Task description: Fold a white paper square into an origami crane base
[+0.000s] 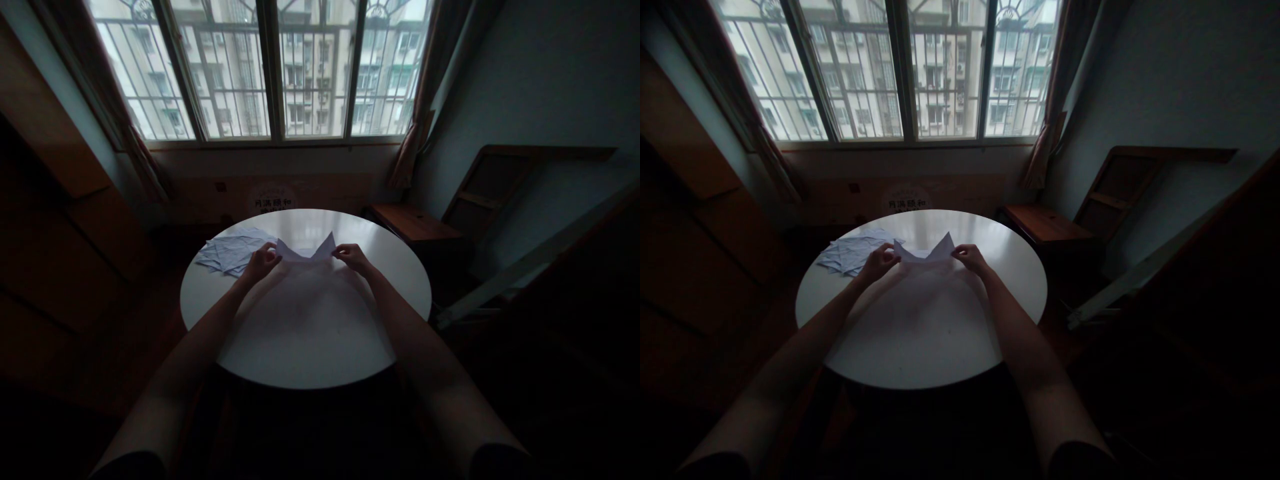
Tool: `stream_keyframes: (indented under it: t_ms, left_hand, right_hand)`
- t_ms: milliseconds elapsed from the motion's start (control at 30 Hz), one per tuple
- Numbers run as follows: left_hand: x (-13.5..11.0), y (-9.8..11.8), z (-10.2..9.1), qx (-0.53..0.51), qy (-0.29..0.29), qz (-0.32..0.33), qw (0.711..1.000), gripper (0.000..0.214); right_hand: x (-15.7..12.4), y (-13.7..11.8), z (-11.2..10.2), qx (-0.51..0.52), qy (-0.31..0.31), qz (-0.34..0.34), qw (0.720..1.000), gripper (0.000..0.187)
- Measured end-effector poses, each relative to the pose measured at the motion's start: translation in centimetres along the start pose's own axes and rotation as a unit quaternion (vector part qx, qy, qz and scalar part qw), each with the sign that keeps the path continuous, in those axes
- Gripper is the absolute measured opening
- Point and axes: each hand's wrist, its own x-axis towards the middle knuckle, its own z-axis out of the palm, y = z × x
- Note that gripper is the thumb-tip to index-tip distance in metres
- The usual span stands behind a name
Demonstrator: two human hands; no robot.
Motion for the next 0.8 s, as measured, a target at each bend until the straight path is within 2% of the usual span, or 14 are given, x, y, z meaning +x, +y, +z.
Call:
stream_keyframes:
  t_ms: [133,333,467,667,800]
  left_hand:
    - [-0.2,-0.1,0.1,-0.029,-0.038,0.027,0.998,0.032]
    - [-0.1,-0.3,0.1,0.015,-0.032,-0.009,0.999,0.019]
    - [0.1,-0.7,0.1,0.065,-0.017,-0.034,0.997,0.018]
    - [0.3,-1.3,0.4,0.000,-0.036,-0.047,0.998,0.019]
    - [0.3,-1.1,0.4,-0.027,-0.047,-0.037,0.998,0.018]
  right_hand:
    - [0.1,0.1,-0.1,0.012,0.001,0.008,1.000,0.018]
    - [0.3,0.6,-0.1,0.010,0.006,-0.005,1.000,0.019]
    - [0.4,0.8,0.0,-0.034,0.027,0.010,0.999,0.018]
    - [0.3,0.9,0.0,-0.063,0.040,0.030,0.997,0.015]
    - [0.1,1.0,0.1,-0.061,0.024,0.018,0.998,0.022]
